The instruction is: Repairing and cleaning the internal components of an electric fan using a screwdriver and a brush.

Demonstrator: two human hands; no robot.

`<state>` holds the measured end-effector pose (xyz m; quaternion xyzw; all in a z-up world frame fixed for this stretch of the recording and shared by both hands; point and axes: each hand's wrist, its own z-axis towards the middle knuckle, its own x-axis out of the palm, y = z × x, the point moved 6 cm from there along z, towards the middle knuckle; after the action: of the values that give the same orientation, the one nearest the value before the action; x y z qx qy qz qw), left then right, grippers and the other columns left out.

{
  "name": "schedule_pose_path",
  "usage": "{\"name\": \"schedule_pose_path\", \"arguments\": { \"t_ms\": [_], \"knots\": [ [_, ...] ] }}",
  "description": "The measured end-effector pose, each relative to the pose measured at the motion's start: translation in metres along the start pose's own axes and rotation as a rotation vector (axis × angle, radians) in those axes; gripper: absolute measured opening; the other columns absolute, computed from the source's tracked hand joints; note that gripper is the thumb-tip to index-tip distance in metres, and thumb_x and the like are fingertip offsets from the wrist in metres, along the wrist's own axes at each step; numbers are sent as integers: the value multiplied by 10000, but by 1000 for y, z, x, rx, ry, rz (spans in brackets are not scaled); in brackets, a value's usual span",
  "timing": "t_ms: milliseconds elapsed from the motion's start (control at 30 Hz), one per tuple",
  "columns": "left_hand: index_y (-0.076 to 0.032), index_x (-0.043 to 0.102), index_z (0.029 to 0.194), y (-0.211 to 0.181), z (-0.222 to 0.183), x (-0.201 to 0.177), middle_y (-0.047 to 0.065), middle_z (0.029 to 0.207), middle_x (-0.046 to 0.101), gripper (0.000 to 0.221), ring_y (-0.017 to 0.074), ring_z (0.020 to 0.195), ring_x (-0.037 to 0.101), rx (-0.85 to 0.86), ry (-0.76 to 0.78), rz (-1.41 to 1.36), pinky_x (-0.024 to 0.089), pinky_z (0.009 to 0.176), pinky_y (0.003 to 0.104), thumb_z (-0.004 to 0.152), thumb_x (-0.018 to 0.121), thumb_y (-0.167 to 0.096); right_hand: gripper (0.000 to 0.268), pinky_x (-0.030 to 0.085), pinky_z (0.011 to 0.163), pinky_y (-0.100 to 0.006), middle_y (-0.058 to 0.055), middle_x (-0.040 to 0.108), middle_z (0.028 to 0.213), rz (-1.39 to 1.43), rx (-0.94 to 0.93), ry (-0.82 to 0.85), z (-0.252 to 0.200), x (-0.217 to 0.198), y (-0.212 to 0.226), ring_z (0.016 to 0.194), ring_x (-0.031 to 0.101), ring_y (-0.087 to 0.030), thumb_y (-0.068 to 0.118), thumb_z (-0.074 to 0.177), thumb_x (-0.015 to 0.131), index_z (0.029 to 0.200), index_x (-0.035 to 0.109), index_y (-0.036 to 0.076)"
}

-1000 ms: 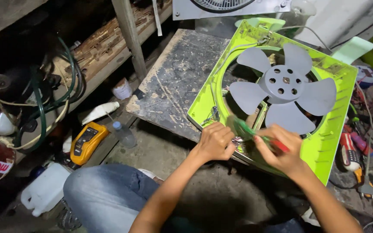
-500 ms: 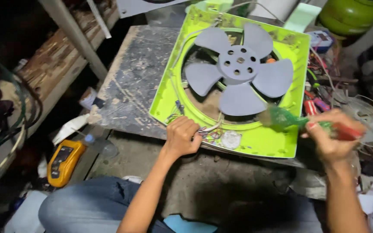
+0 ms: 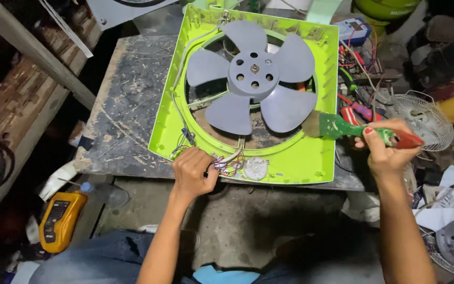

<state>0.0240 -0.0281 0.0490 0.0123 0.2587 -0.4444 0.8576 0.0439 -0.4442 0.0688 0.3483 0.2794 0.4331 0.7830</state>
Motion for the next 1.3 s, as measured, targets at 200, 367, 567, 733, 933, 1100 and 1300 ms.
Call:
{"name": "schedule_pose_path", "arguments": {
  "t_ms": [200,367,567,733,933,1100,1300],
  "knots": [
    [-66,556,688,1,-2,0,42,588,428,68,247,511,421,-3,-5,9,359,514,365,731,532,-19,34,564,537,-312,-240,576,908,-24,-53,49,-27,17,41,640,651,-269,-92,1000,553,1014,561,-62],
    [-70,514,677,1,-2,1,39,585,395,74,238,508,398,-16,12,3,334,510,368,735,526,-25,39,515,681,-297,-142,686,765,-143,-294,162,-37,27,60,624,656,-206,-46,948,700,948,673,-18],
    [-65,497,660,0,0,0,45,583,395,80,236,502,388,-6,-6,13,314,502,360,726,518,-25,87,512,529,-225,-129,650,711,-90,-148,174,-29,23,68,546,646,-171,36,966,653,902,681,-14],
    [-125,626,674,27,-35,20,57,563,499,100,278,539,602,-48,-3,41,590,762,379,768,596,-139,45,521,379,-233,-80,669,584,295,-248,425,-44,67,89,371,641,-150,-1,707,799,715,757,12],
    [-69,489,645,1,-2,-1,36,571,386,94,214,494,377,-16,6,13,277,489,351,724,521,-29,36,487,521,-225,-127,675,740,-32,-104,381,-22,31,56,590,609,-171,-41,869,703,851,690,-13],
    [-61,525,668,0,-2,-1,50,587,427,70,239,508,416,-19,6,3,301,501,360,732,534,-35,115,538,624,-245,-66,707,698,-39,-361,558,-27,43,94,613,681,-158,98,901,672,806,682,35],
    [-66,473,669,3,-2,2,44,589,372,103,236,507,383,-4,21,23,322,507,369,753,529,-46,53,496,664,-246,-107,715,772,-26,-231,490,-29,53,81,675,658,-170,-20,851,706,814,726,13]
  ]
}}
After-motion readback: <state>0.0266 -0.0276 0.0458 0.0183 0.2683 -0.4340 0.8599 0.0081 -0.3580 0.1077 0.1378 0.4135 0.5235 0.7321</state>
